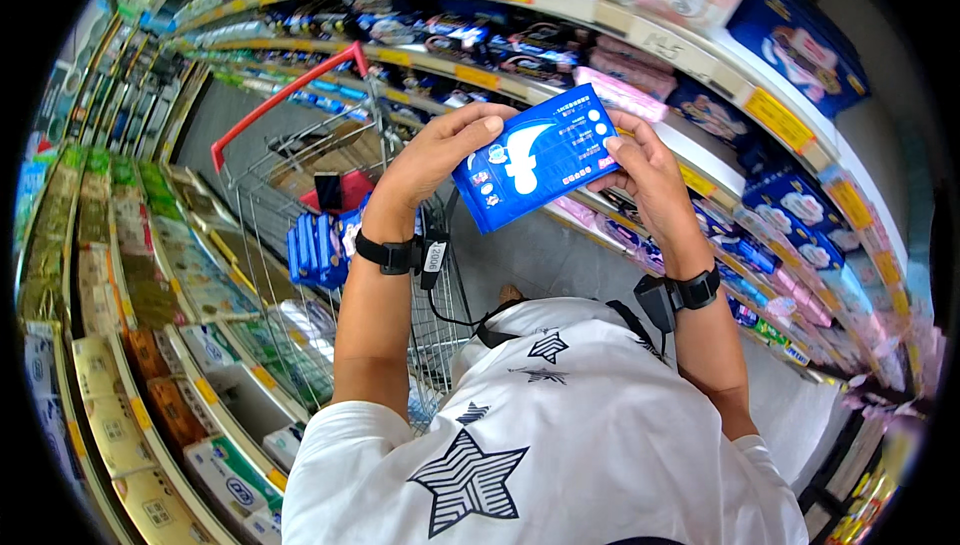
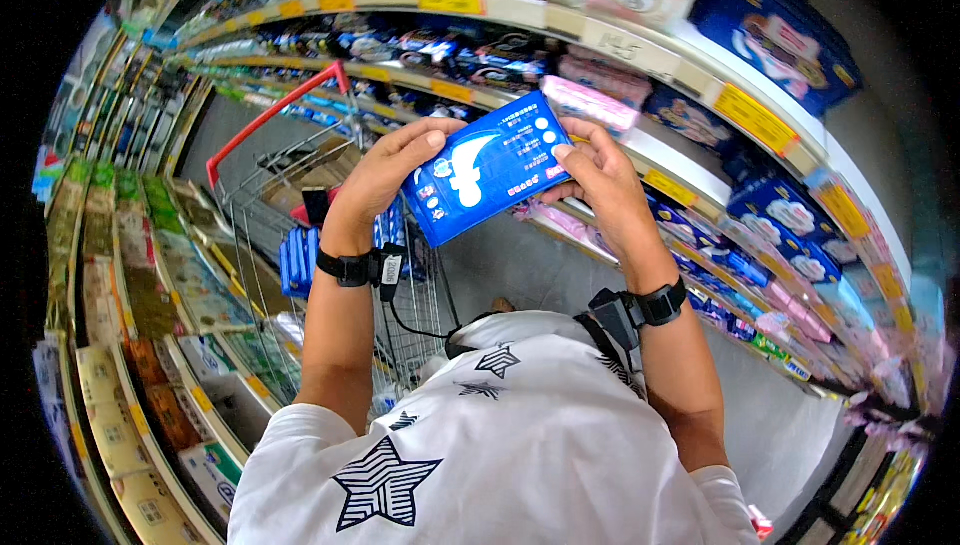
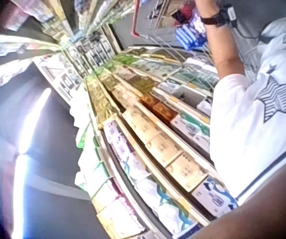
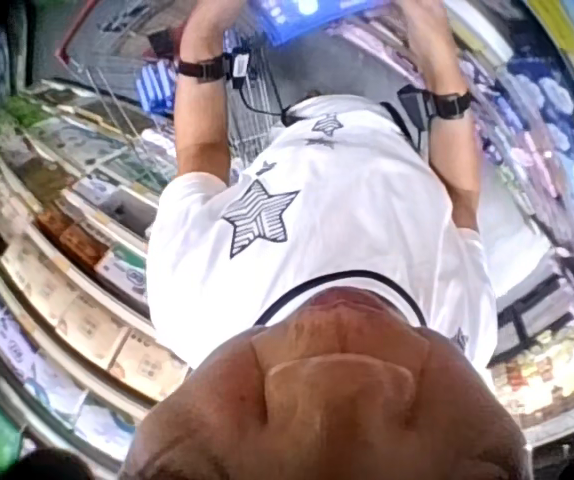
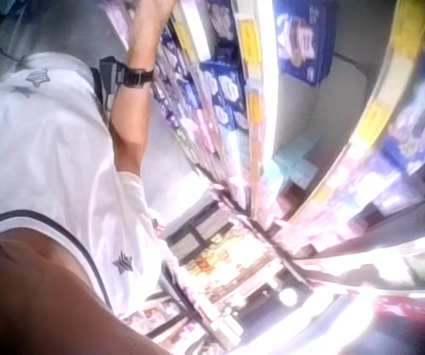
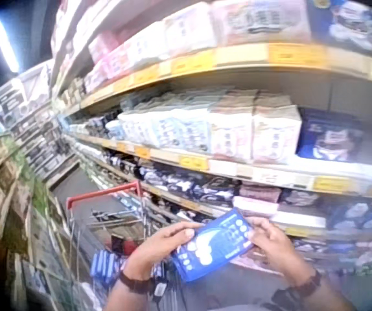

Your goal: The person repeatedly picks up packages of diapers from a shopping cart and places them onto a store shelf. They handle the items one by one, arranging them in rows on the shelf.

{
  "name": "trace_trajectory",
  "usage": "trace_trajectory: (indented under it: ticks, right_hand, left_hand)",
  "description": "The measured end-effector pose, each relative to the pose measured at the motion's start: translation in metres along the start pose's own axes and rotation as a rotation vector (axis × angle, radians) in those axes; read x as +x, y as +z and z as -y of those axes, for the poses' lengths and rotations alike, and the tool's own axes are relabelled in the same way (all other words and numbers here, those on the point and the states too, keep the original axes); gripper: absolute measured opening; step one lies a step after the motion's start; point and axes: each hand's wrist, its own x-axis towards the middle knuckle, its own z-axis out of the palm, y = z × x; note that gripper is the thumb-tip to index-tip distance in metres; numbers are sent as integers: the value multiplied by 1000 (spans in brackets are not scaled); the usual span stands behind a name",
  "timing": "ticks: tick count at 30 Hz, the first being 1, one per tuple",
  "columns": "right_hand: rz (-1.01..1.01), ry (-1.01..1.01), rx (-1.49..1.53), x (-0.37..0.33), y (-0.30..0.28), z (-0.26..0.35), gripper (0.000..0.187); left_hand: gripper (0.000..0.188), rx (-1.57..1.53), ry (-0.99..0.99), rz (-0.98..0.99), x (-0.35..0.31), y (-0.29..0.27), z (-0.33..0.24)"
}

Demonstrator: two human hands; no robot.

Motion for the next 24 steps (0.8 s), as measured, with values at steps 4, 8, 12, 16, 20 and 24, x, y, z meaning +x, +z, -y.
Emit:
trace_trajectory:
  ticks: [4,8,12,16,20,24]
  right_hand:
    - [-137,-14,126,-19,-27,14,49]
    - [-71,-16,234,-32,-63,19,48]
    - [17,-54,358,-46,-81,30,53]
    - [-69,-101,-14,-52,-93,31,46]
    - [-152,-80,-147,-52,-101,26,40]
    - [-159,-11,-186,-51,-107,23,38]
  left_hand:
    - [48,-35,99,-6,17,29,-11]
    - [47,-148,183,85,24,54,-19]
    - [44,-332,144,86,32,70,-11]
    - [47,-504,39,38,42,80,13]
    - [57,-527,-65,1,48,89,20]
    - [71,-519,-44,-62,46,105,8]
